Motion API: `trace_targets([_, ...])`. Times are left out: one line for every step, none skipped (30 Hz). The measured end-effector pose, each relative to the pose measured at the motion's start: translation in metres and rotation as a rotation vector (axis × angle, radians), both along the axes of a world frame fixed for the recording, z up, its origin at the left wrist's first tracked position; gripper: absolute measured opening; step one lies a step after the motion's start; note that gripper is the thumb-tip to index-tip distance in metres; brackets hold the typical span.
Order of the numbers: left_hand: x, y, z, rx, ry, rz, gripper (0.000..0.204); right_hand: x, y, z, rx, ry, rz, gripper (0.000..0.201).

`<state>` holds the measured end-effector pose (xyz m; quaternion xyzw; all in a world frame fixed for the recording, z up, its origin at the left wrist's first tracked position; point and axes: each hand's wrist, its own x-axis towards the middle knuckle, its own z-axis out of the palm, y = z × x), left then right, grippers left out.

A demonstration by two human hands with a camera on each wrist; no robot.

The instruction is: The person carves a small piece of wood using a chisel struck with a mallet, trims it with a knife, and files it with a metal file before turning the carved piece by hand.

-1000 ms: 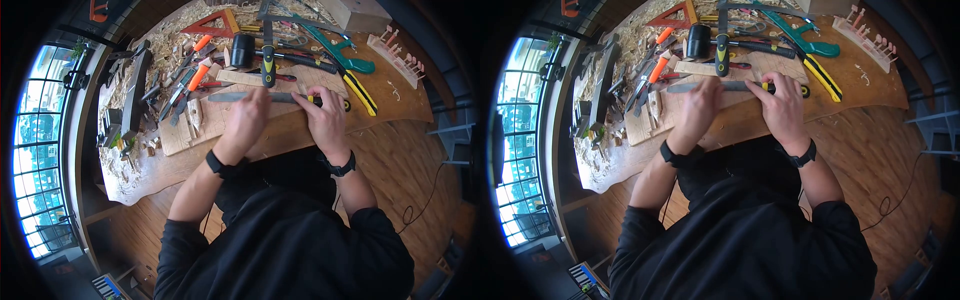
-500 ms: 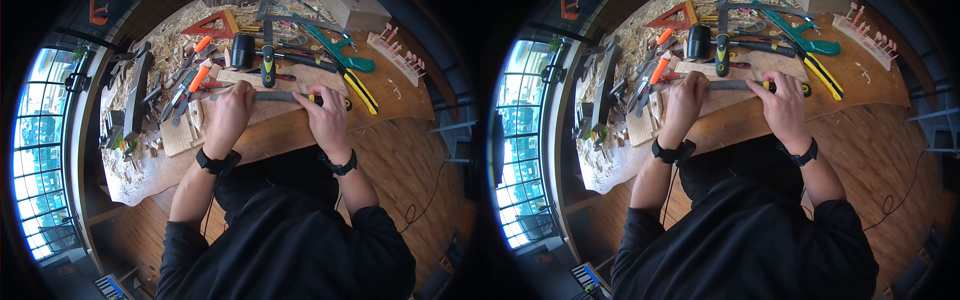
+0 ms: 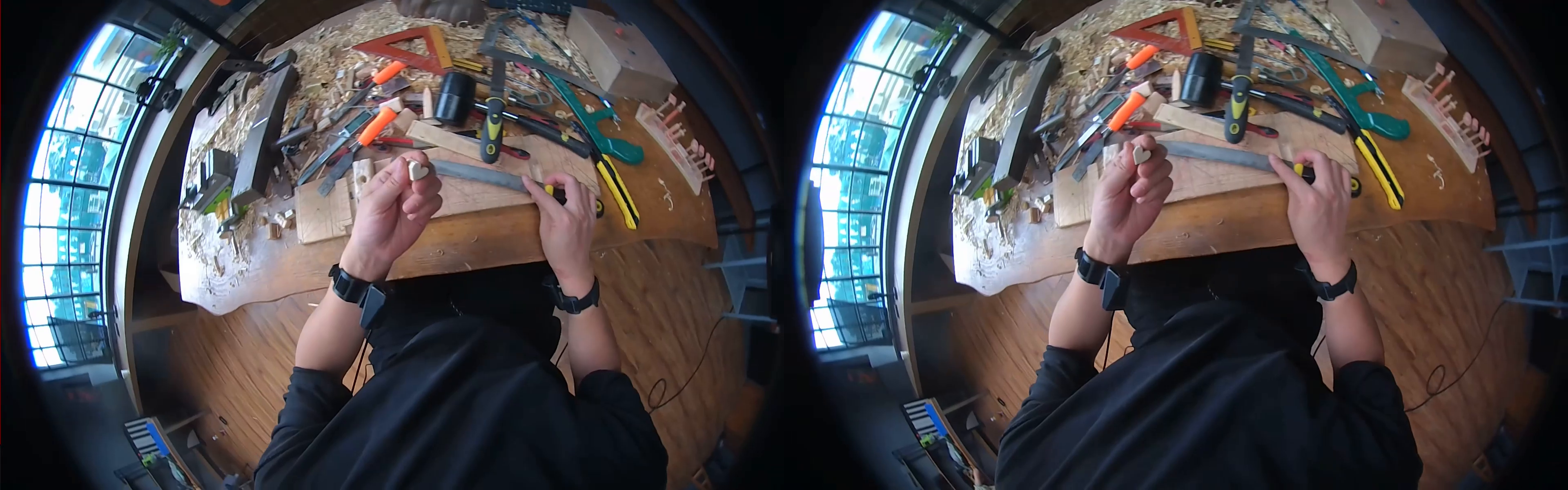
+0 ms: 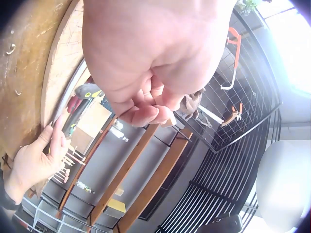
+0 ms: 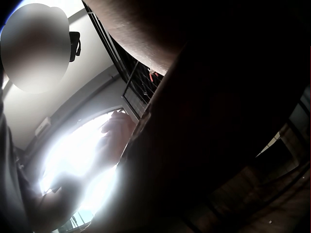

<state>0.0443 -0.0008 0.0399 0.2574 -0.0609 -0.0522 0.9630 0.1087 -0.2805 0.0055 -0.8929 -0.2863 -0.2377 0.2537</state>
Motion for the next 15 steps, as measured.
trace_targets([-0.002,0.0,0.0,-0.025,-0.016,-0.019,0.031,0.0,0.001,0.0,-0.002,-0.005,0.015,0.037])
trace_targets([-0.004,0.0,0.0,-0.035,-0.016,-0.022,0.031,-0.001,0.001,0.0,-0.004,-0.001,0.007,0.037])
trace_targets([-0.005,0.0,0.0,-0.038,-0.023,-0.012,0.031,-0.001,0.001,0.0,-0.007,0.001,-0.004,0.038])
trace_targets([-0.006,0.0,0.0,-0.046,-0.044,-0.026,0.031,-0.001,0.002,0.0,-0.007,-0.001,-0.007,0.038])
trace_targets([-0.006,0.0,0.0,-0.053,-0.063,-0.042,0.032,-0.001,0.002,0.0,-0.01,-0.007,-0.001,0.038])
trace_targets([-0.007,0.0,0.001,-0.058,-0.06,-0.042,0.032,-0.001,0.001,-0.001,-0.013,-0.004,-0.004,0.039])
trace_targets([-0.008,0.0,0.001,-0.061,-0.064,-0.037,0.032,-0.002,0.001,-0.001,-0.017,0.0,-0.007,0.04])
trace_targets([-0.009,-0.001,0.002,-0.064,-0.074,-0.043,0.033,-0.001,0.001,-0.001,-0.019,-0.004,-0.003,0.04])
trace_targets([-0.01,-0.001,0.003,-0.066,-0.083,-0.049,0.033,-0.001,0.001,-0.001,-0.021,-0.007,-0.002,0.041])
trace_targets([-0.011,-0.002,0.004,-0.067,-0.086,-0.047,0.033,-0.001,0.001,-0.001,-0.023,-0.011,-0.001,0.042])
trace_targets([-0.012,-0.002,0.005,-0.075,-0.09,-0.052,0.033,-0.001,0.001,-0.002,-0.024,-0.012,0.0,0.042])
trace_targets([-0.012,-0.002,0.005,-0.084,-0.094,-0.059,0.033,-0.001,0.0,-0.003,-0.023,-0.01,0.0,0.042])
trace_targets([-0.013,-0.002,0.006,-0.084,-0.095,-0.058,0.033,-0.001,0.0,-0.004,-0.022,-0.007,-0.002,0.043])
trace_targets([-0.014,-0.002,0.006,-0.086,-0.098,-0.06,0.033,-0.001,0.0,-0.004,-0.022,-0.007,-0.002,0.043])
trace_targets([-0.014,-0.002,0.006,-0.087,-0.101,-0.061,0.033,-0.001,0.0,-0.004,-0.024,-0.011,-0.001,0.043])
